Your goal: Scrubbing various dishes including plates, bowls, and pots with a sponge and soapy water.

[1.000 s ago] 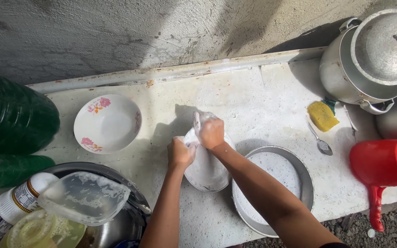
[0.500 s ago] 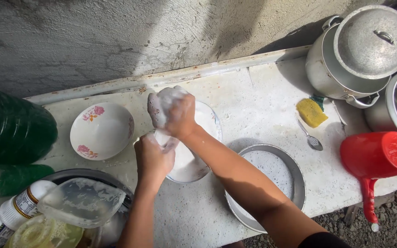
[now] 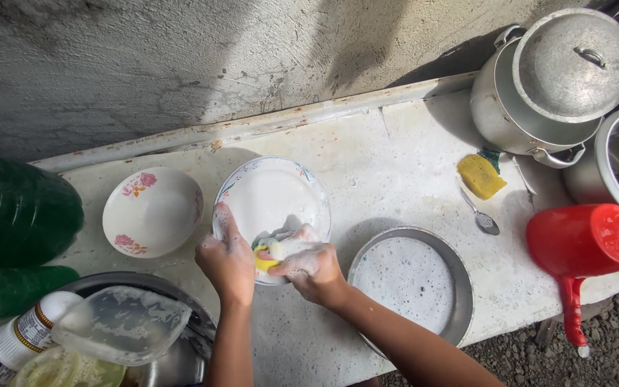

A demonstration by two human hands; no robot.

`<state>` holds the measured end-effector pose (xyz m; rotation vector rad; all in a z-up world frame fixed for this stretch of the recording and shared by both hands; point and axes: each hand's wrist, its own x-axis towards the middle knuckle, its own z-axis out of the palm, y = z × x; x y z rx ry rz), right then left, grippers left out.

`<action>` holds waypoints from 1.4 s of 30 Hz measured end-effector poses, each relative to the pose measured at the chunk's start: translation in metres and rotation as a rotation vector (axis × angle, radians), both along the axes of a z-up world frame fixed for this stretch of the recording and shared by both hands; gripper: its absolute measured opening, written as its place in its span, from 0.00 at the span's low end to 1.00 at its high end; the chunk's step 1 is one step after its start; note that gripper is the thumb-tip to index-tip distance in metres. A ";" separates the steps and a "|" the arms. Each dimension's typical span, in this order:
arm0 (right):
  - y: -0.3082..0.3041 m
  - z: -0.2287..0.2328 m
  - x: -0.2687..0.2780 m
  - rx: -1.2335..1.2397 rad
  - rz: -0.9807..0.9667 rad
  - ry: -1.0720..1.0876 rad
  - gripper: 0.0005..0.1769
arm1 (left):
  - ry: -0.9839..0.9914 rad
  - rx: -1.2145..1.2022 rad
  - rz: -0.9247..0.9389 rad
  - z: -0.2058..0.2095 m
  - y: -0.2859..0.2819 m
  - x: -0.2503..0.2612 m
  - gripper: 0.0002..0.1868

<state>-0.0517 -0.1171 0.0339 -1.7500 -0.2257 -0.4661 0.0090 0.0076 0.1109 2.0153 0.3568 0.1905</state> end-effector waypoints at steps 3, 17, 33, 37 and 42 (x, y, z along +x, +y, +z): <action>0.001 0.024 0.024 -0.057 -0.056 -0.126 0.10 | 0.036 -0.064 -0.010 0.018 -0.020 -0.013 0.28; -0.041 0.059 0.032 -0.266 -0.396 -0.097 0.09 | -0.216 0.226 -0.085 0.011 -0.011 -0.046 0.15; -0.074 0.058 0.057 -0.133 -0.677 0.248 0.25 | -0.325 0.149 -0.223 0.025 -0.024 -0.073 0.17; -0.051 0.056 0.075 -0.481 -0.514 -0.118 0.22 | 0.225 0.140 -0.511 -0.001 -0.018 -0.032 0.20; -0.040 0.074 0.076 -0.546 -0.446 -0.481 0.20 | -0.107 0.278 -0.369 0.026 -0.035 -0.063 0.11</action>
